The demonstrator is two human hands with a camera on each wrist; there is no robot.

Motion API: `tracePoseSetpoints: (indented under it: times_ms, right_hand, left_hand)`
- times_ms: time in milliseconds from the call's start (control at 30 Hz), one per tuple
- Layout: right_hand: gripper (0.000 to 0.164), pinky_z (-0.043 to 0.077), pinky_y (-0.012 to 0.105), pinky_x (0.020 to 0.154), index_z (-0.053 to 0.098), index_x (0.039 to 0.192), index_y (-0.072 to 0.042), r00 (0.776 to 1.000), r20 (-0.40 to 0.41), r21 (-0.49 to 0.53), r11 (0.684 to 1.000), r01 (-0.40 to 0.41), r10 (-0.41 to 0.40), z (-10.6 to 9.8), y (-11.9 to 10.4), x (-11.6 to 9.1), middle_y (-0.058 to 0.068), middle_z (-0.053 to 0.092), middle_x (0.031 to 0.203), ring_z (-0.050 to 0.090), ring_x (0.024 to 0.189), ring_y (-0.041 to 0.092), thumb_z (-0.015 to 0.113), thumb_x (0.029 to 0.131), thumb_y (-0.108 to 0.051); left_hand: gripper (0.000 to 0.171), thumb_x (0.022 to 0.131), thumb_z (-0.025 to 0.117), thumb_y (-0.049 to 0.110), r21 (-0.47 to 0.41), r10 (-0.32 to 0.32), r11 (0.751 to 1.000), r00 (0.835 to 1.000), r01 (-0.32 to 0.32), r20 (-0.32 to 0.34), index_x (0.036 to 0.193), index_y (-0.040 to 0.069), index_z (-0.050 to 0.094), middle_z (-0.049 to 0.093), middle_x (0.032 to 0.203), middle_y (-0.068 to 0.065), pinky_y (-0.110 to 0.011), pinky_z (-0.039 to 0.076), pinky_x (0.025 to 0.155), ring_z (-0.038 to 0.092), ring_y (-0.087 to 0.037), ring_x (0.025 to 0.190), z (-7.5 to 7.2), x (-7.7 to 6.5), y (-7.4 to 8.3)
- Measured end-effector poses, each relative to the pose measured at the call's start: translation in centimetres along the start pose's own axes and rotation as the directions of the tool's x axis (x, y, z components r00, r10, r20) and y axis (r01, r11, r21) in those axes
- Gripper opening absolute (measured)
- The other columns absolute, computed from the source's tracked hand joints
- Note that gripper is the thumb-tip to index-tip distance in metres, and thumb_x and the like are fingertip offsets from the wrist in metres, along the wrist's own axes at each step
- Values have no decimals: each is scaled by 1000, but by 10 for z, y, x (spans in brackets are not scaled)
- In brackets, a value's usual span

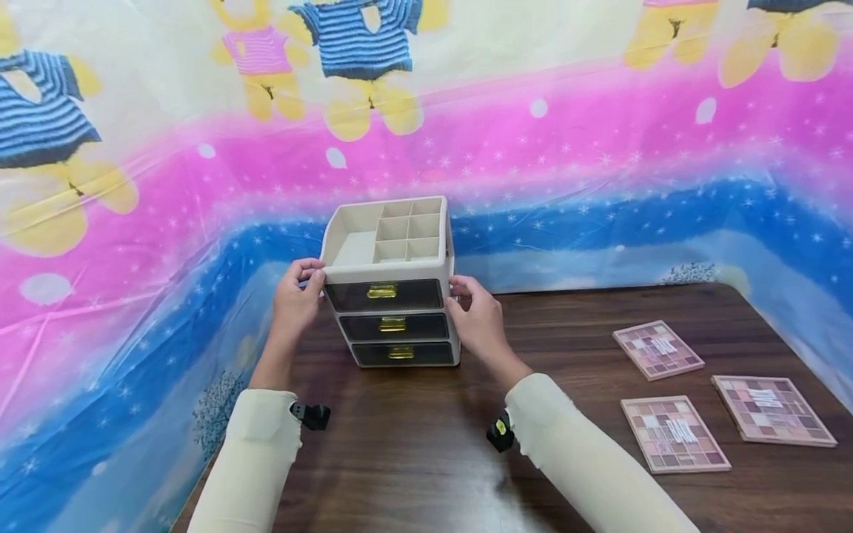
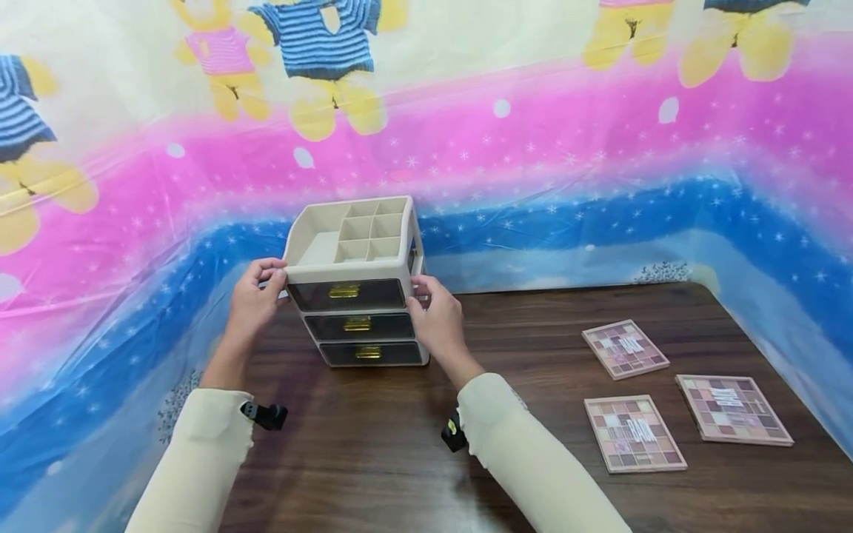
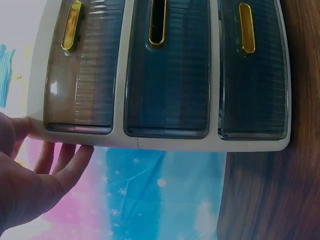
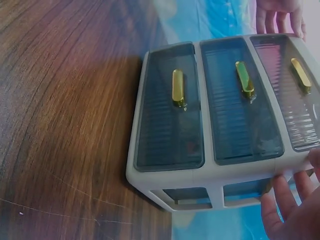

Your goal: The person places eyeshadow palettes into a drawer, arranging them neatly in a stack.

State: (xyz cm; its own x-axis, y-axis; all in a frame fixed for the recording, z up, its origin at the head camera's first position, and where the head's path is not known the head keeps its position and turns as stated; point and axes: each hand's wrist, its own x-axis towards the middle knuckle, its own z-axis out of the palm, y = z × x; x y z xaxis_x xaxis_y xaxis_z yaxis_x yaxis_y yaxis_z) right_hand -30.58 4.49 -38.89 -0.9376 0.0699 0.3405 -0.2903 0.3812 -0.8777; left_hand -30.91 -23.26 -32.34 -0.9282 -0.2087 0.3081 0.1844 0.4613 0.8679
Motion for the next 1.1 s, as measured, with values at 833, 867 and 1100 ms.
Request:
tracePoseSetpoints:
  times_ms: [833, 867, 1100]
  right_hand:
    - [31, 58, 45, 92, 65, 130, -14, 1000, -3, -36, 999, 2, -2, -24, 7, 4, 8, 73, 119, 68, 109, 26, 66, 99, -19]
    - [31, 58, 45, 92, 65, 130, -14, 1000, -3, -37, 999, 1, -1, -27, 8, 4, 8, 73, 119, 68, 110, 27, 65, 99, -19]
    - [33, 57, 46, 92, 63, 133, -14, 1000, 3, -73, 997, 0, 0, -51, 18, 4, 9, 71, 123, 67, 111, 27, 63, 100, -20]
  left_hand:
    - [27, 107, 50, 22, 51, 54, 997, 998, -52, -29, 128, 6, 59, 64, 119, -17, -21, 56, 75, 66, -29, 103, 19, -3, 5]
    - [27, 107, 50, 22, 51, 57, 997, 998, -56, -23, 127, 6, 60, 64, 118, -17, -23, 57, 76, 66, -29, 104, 21, -4, 6]
    - [24, 106, 53, 21, 36, 88, 995, 996, -89, 8, 124, 8, 62, 66, 114, -13, -26, 57, 76, 66, -25, 102, 40, -7, 15]
